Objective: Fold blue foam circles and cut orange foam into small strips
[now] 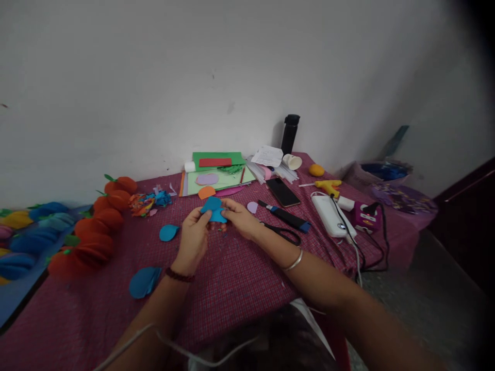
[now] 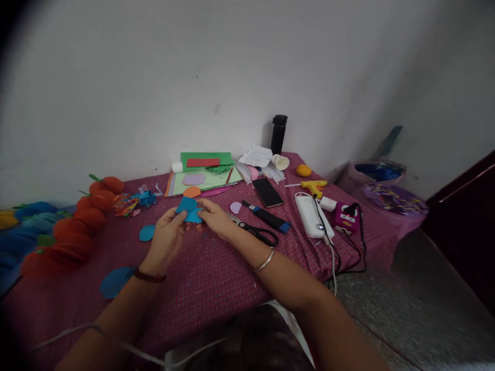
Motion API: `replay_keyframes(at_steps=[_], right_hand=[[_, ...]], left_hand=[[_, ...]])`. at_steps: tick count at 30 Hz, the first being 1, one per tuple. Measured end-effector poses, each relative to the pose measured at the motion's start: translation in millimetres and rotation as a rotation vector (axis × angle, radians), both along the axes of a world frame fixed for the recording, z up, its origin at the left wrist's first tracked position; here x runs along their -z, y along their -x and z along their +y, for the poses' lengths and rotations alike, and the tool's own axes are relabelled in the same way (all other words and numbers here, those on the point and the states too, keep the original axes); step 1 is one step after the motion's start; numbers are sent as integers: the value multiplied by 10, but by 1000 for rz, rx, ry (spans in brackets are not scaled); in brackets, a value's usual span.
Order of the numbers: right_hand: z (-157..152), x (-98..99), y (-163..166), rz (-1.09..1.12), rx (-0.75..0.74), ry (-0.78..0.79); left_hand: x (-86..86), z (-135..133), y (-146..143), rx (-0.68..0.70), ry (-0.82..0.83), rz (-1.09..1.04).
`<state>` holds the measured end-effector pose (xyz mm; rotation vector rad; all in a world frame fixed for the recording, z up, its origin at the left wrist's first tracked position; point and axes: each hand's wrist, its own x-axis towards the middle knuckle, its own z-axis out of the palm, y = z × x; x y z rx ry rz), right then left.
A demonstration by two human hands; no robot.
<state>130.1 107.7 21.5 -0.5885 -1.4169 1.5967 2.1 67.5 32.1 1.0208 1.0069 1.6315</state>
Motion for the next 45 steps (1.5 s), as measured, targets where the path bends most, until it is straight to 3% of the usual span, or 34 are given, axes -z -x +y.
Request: replay_keyframes(at_steps=[7, 12, 14, 23, 27, 30, 33, 39, 45], right_hand=[[20, 15, -28, -48, 200, -145], [-19, -8, -62, -241, 262, -542], [-19, 0, -60, -304, 284, -625], [-41, -26, -51, -346, 330, -552], [-3, -29, -81, -324, 448, -483], [61, -18, -108, -291, 511, -407], [97, -10, -113, -275, 478, -382], [28, -40, -108, -332, 396, -531], [-2, -28, -99, -448, 299, -694]], left_hand=[[45, 33, 73, -178, -37, 153], [70, 49, 108, -258, -62, 267], [74, 52, 108, -260, -66, 287], [63, 41, 116, -268, -66, 293], [66, 49, 128, -265, -54, 281], [74, 73, 141, -273, -36, 227], [82, 112, 161, -288, -5, 125], [110, 200, 252, -239, 140, -102], [137, 194, 227, -189, 211, -126]])
